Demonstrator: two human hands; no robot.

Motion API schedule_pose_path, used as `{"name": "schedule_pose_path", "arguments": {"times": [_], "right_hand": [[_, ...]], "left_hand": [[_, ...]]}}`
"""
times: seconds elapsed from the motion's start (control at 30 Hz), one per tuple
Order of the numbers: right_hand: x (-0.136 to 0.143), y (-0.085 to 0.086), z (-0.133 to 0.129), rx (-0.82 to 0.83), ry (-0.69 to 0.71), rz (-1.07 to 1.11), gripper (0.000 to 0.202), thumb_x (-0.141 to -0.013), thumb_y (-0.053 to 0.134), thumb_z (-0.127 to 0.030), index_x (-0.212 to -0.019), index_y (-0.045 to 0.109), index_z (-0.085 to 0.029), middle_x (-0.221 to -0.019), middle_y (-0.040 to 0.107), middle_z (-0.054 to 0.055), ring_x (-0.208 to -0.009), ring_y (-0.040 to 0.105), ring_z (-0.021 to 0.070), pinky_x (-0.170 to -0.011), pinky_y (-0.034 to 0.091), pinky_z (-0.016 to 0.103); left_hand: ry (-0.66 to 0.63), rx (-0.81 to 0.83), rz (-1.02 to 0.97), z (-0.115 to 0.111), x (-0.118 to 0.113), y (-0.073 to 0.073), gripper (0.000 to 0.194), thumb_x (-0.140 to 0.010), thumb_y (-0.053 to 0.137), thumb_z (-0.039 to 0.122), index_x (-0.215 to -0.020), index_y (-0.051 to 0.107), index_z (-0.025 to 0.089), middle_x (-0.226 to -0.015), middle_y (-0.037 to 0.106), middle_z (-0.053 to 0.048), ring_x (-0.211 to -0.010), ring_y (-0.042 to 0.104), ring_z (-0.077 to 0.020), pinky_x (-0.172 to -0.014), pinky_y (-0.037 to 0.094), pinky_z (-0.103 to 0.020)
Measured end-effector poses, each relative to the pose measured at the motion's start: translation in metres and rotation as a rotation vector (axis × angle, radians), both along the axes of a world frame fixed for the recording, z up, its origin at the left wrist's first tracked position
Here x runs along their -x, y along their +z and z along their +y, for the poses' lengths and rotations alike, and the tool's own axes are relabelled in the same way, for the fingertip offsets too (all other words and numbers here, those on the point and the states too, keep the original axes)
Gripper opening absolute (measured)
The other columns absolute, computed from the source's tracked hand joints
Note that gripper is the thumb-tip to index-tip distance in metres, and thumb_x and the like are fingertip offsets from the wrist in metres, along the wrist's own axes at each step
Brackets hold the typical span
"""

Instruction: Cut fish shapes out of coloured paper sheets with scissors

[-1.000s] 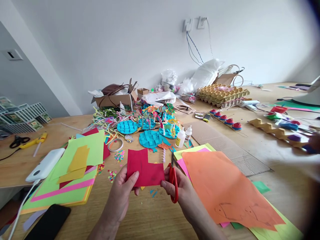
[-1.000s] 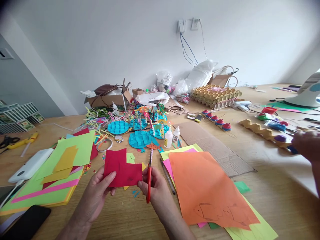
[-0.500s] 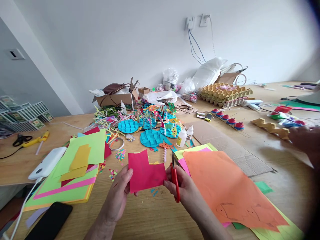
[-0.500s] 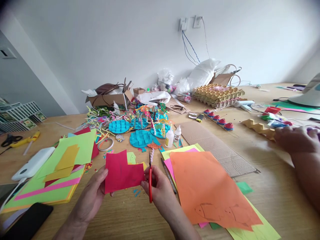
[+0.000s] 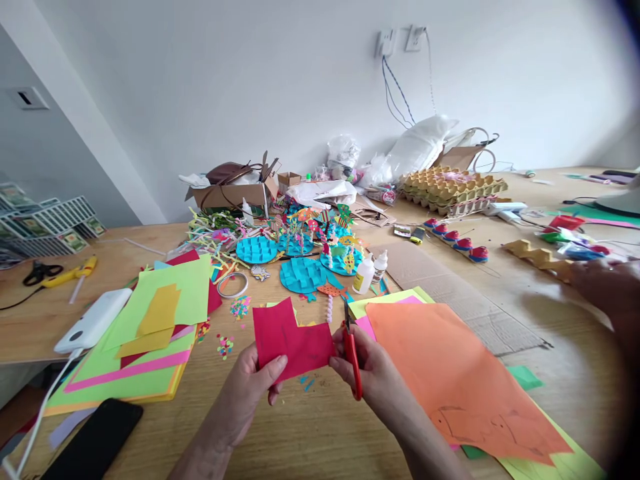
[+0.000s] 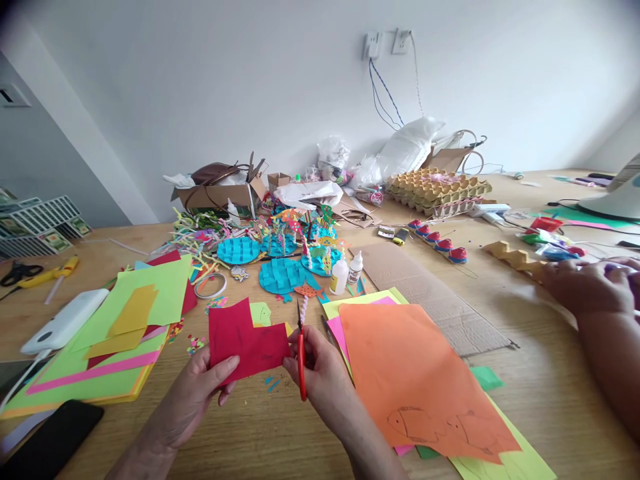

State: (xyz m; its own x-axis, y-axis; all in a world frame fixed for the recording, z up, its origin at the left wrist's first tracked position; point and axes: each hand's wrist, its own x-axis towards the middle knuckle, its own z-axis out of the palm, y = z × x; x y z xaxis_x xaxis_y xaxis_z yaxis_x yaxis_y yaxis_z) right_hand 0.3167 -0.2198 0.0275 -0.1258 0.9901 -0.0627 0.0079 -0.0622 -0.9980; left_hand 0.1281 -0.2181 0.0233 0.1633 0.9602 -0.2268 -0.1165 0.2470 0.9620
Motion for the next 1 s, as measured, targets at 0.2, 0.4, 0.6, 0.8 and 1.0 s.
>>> {"name": "schedule_pose_path", "arguments": {"times": [0.2, 0.4, 0.6, 0.8, 1.0], "right_hand": [[-0.002, -0.001, -0.004, 0.042, 0.052, 0.020, 0.019, -0.067, 0.063, -0.022, -0.077, 0.047, -0.020, -0.068, 0.049, -0.004, -0.063, 0.047, 0.0125, -0.055, 0.036, 0.022], [-0.005, -0.004, -0.012, 0.046, 0.209, -0.140, 0.013, -0.067, 0.055, -0.010, -0.072, 0.047, -0.019, -0.064, 0.045, -0.006, -0.059, 0.042, 0.0100, -0.053, 0.033, 0.020], [-0.008, -0.013, -0.020, -0.004, 0.266, -0.472, 0.005, -0.071, 0.053, -0.015, -0.071, 0.050, -0.018, -0.061, 0.044, -0.006, -0.055, 0.036, 0.0094, -0.048, 0.027, 0.019], [-0.024, -0.012, -0.021, 0.004, 0.159, -0.777, 0.014, -0.078, 0.048, -0.023, -0.065, 0.050, -0.018, -0.054, 0.051, -0.003, -0.050, 0.041, 0.0112, -0.046, 0.025, 0.021], [-0.056, -0.019, -0.021, 0.076, 0.030, -1.159, 0.016, -0.079, 0.045, -0.021, -0.077, 0.060, -0.017, -0.066, 0.066, 0.008, -0.060, 0.058, 0.0208, -0.050, 0.028, 0.024]], "left_hand": [[0.100, 0.015, -0.188, 0.000, 0.000, 0.005, 0.018, -0.073, 0.063, 0.032, -0.085, 0.061, 0.019, -0.069, 0.064, 0.001, -0.058, 0.056, -0.0131, -0.048, 0.042, -0.021], [0.077, 0.045, -0.114, 0.004, 0.016, 0.004, 0.015, -0.069, 0.067, 0.027, -0.079, 0.061, 0.019, -0.073, 0.067, 0.001, -0.065, 0.060, -0.0135, -0.060, 0.045, -0.021], [-0.181, 0.111, 0.021, -0.011, 0.043, -0.034, 0.025, -0.063, 0.071, 0.025, -0.086, 0.059, 0.021, -0.064, 0.064, 0.002, -0.056, 0.057, -0.0126, -0.053, 0.042, -0.021], [-0.110, 0.108, 0.068, -0.028, 0.045, -0.041, 0.046, -0.059, 0.070, 0.020, -0.104, 0.061, 0.026, -0.064, 0.063, 0.003, -0.056, 0.055, -0.0132, -0.056, 0.042, -0.022], [-0.088, 0.055, 0.276, -0.034, 0.047, -0.043, 0.016, -0.057, 0.066, 0.020, -0.072, 0.071, 0.023, -0.079, 0.070, -0.002, -0.079, 0.060, -0.0223, -0.072, 0.044, -0.029]]}}
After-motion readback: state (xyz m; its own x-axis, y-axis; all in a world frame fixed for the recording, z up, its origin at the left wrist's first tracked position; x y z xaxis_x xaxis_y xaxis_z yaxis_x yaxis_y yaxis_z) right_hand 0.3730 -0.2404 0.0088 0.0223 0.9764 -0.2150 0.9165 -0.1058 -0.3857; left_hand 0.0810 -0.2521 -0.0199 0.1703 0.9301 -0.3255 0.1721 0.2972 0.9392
